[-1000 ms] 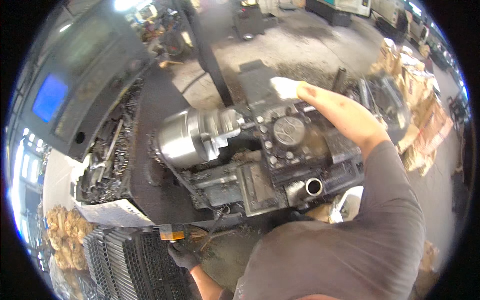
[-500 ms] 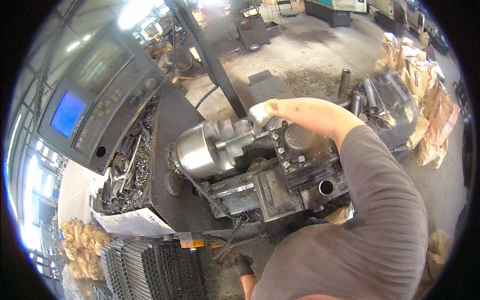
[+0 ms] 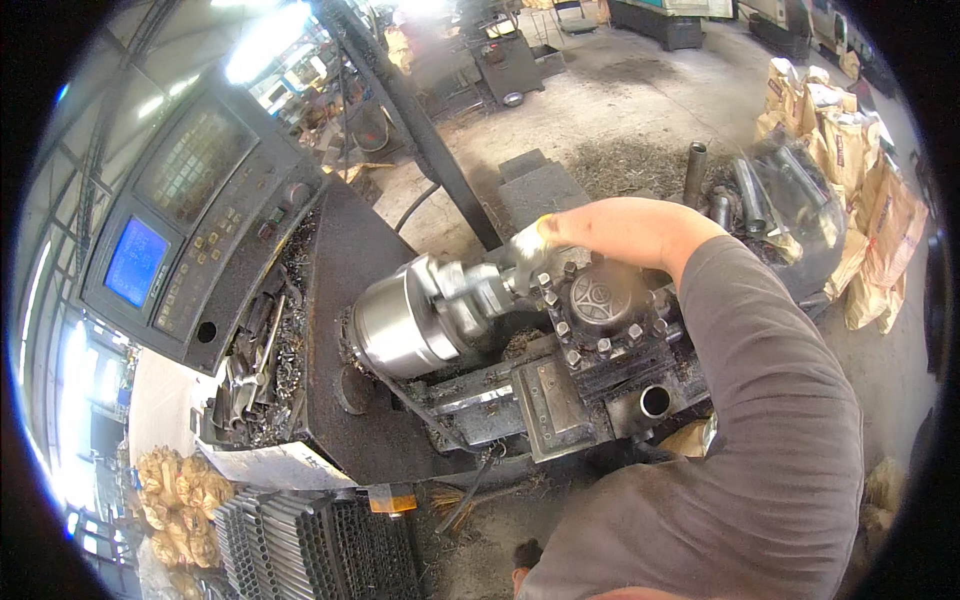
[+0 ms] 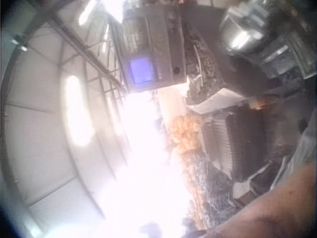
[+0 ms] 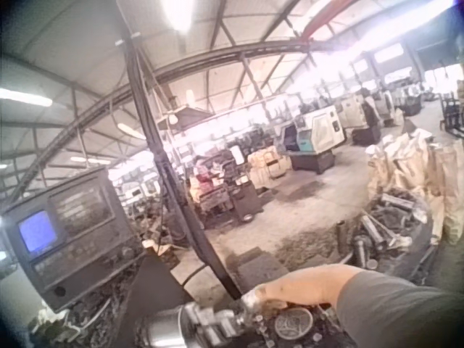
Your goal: The person repeatedly loads hollow metal tubes into a lathe chuck, secures them, and removes them after machining. The person places the processed tubes into a white bucket and continues the cycle with additional tubes from a nearby stack.
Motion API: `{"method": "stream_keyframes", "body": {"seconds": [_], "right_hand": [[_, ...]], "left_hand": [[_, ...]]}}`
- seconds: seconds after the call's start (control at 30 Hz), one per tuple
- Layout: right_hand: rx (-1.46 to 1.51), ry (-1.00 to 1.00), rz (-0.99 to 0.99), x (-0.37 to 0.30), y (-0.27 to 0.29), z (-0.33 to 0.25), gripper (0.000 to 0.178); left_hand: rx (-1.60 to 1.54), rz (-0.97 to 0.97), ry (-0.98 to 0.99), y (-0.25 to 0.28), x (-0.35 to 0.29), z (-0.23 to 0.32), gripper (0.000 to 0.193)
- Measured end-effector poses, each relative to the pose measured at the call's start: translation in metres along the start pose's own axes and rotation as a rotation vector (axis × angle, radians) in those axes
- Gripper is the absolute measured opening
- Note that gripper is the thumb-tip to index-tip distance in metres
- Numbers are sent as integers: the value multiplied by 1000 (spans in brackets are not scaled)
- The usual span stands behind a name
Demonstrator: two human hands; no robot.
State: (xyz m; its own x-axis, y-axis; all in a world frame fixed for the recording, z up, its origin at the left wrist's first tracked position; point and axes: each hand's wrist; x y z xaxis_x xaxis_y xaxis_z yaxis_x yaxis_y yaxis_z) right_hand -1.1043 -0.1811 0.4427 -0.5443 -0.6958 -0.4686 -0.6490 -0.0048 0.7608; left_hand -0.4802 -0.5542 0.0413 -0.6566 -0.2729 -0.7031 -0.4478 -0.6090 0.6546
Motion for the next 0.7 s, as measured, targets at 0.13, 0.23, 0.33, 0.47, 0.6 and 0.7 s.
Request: {"method": "stream_keyframes", "body": {"seconds": [0.13,0.23,0.33,0.47,0.6,0.7], "right_hand": [[-186,44,-173,41,5,41,54],[148,477,-6,37,-17,94,40],[249,379,-40,-6,-15,123,31],[-91,-77,84,-101,0,113,33],[223,-360,716,-201,-31,85,37],[287,-281,1050,-274,-69,72,58]], "left_hand": [[32,296,-348,65,-8,52,42],[-384,672,-406,130,-42,155,33],[-11,913,-629,208,-91,246,28],[-98,980,-759,255,-141,310,32],[-214,858,-838,273,-145,338,29],[-123,802,-971,281,-134,351,26]]}}
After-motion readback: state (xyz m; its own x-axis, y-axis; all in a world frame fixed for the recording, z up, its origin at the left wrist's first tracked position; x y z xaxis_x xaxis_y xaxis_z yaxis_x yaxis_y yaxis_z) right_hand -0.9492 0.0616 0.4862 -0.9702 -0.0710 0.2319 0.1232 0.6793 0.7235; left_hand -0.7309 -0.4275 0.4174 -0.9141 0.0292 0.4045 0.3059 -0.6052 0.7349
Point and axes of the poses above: each hand's wrist, its own x-axis towards the middle knuckle, its own y-axis out of the back of the hand, z = x × y, and after that the axes turned 5 degrees about x, right-handed
